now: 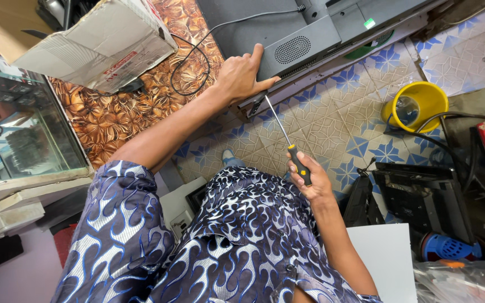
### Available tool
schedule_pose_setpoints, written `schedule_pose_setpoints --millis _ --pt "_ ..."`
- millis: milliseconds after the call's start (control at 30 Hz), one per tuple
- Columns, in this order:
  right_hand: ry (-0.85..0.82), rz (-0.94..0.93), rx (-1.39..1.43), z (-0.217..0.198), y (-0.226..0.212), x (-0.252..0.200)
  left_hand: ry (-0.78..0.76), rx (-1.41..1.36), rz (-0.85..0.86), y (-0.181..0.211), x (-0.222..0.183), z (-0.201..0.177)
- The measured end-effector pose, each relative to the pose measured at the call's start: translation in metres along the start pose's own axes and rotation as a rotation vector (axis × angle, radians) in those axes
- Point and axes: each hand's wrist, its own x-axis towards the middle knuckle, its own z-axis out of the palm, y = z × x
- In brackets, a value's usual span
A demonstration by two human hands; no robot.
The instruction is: The person uses a screwdriver to loosen and remove screws from the back panel of a black electronic device placed on a cluttered workbench. The person systematically works along the edge of the device, removing screws one by one.
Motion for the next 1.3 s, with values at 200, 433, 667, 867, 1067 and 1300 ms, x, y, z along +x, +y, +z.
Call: schedule_pose_setpoints --millis 200,433,667,867,1067,1300 --pt "0.261 -0.391 -0.544 0.045 0.009 -0.016 -0.068 -0.035 0.066 -0.009 0.004 -0.003" --pt "0.346 -1.121 -1.539 0.059 0.015 -0.029 0.022 -0.037 0.056 -0.008 -0.002 0.003" --pt "0.240 -0.328 -0.528 0.038 0.001 -0.013 0.052 -0.026 0.062 -0.010 -0.001 0.006" --pt "-0.081 0.097 0.076 -0.006 0.008 0.008 0.039 -0.030 0.043 -0.008 0.000 0.005" --pt "0.268 -0.606 -0.962 0.057 0.004 -0.024 -0.040 -0.042 0.005 -0.004 0.001 -0.008" --pt "0.355 -0.926 -1.362 0.059 0.010 -0.027 0.046 -0.031 0.057 -0.008 0.000 0.009"
